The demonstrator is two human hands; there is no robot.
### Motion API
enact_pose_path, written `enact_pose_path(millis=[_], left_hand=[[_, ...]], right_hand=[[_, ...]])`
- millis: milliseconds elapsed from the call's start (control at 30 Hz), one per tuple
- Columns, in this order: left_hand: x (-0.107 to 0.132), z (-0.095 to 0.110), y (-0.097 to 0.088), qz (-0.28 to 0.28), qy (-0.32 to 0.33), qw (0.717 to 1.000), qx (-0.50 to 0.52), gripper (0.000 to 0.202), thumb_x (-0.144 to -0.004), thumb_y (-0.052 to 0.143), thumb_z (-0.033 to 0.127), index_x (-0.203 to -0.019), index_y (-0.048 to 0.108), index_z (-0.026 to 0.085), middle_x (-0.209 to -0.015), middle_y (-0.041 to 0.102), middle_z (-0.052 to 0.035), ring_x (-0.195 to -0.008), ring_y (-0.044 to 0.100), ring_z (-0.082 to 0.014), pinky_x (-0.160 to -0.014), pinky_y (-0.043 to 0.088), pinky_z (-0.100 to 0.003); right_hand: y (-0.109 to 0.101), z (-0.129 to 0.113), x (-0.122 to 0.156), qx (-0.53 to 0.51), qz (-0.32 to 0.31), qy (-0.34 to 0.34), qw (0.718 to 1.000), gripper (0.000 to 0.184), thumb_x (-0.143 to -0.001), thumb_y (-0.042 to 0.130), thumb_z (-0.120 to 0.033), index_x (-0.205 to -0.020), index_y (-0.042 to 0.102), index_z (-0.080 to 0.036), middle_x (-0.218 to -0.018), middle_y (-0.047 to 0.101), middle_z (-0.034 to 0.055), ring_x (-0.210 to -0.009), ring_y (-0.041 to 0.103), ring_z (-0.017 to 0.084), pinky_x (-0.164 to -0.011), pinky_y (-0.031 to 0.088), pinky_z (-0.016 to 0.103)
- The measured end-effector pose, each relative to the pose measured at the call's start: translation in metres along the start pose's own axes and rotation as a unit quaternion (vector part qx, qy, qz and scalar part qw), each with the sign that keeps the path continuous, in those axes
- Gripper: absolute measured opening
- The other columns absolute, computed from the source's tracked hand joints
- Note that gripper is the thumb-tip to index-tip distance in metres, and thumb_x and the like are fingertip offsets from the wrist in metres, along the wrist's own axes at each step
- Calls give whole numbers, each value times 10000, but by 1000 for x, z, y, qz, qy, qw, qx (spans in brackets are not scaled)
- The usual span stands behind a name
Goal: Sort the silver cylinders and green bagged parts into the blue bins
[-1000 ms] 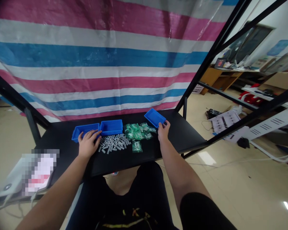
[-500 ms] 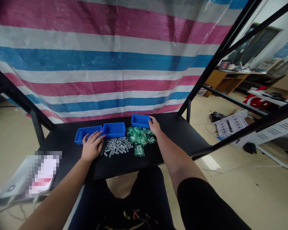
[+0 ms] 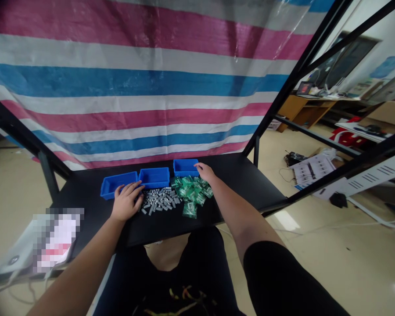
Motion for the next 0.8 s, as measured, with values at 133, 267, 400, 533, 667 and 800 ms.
enact_pose_path(millis=[133, 267, 400, 533, 667, 800], left_hand=[[0, -1, 2, -2, -1, 1000, -1, 429, -944, 518, 328, -1362, 611, 302, -1494, 549, -65, -1331, 533, -312, -1146, 267, -542], [0, -1, 5, -7, 4, 1000, -8, 444, -960, 495, 340, -1394, 579, 301, -1526, 513, -67, -1359, 510, -305, -1157, 257, -535], [-1, -1, 7, -17, 10, 1000, -10, 450, -980, 466, 335, -1420, 551, 299, -1547, 487, -66, -1378, 493, -294, -1168, 248, -530], [-1, -1, 7, -24, 13, 1000, 1, 474, -983, 461, 332, -1454, 513, 309, -1550, 483, -61, -1386, 486, -287, -1181, 239, -522], [-1, -2, 6, -26, 13, 1000, 10, 517, -983, 458, 328, -1500, 454, 306, -1540, 497, -66, -1396, 476, -279, -1186, 236, -509], [-1, 0, 5, -27, 21, 999, 9, 520, -990, 448, 329, -1508, 443, 296, -1529, 511, -70, -1396, 477, -272, -1186, 231, -502]], right_hand=[[1, 1, 3, -2, -3, -2, 1000, 305, -990, 486, -270, -1182, 722, -296, -1185, 731, 15, -1087, 673, 224, -1013, 510, 386], [3, 0, 5, 2, -11, -3, 1000, 293, -988, 489, -277, -1172, 715, -306, -1189, 726, 9, -1084, 674, 222, -1026, 501, 390], [5, -3, 7, -1, -13, -1, 1000, 288, -977, 515, -271, -1225, 659, -304, -1162, 727, 22, -1083, 682, 218, -1009, 506, 377], [10, 0, 9, -14, -10, 28, 999, 386, -971, 547, -293, -1357, 523, -290, -1135, 730, 52, -1010, 714, 204, -963, 529, 364], [13, 2, 9, -22, -9, 35, 999, 400, -971, 554, -285, -1366, 509, -246, -1202, 712, 102, -1106, 693, 211, -1004, 510, 362], [16, 4, 9, -37, -18, 35, 999, 384, -969, 564, -279, -1350, 527, -243, -1218, 709, 110, -1125, 690, 211, -1021, 502, 376]])
Point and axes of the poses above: each hand's wrist, its own x-axis away from the middle knuckle, its own y-axis out of the palm, z = x × y, the point moved 8 cm from there along -x, towards the middle knuckle
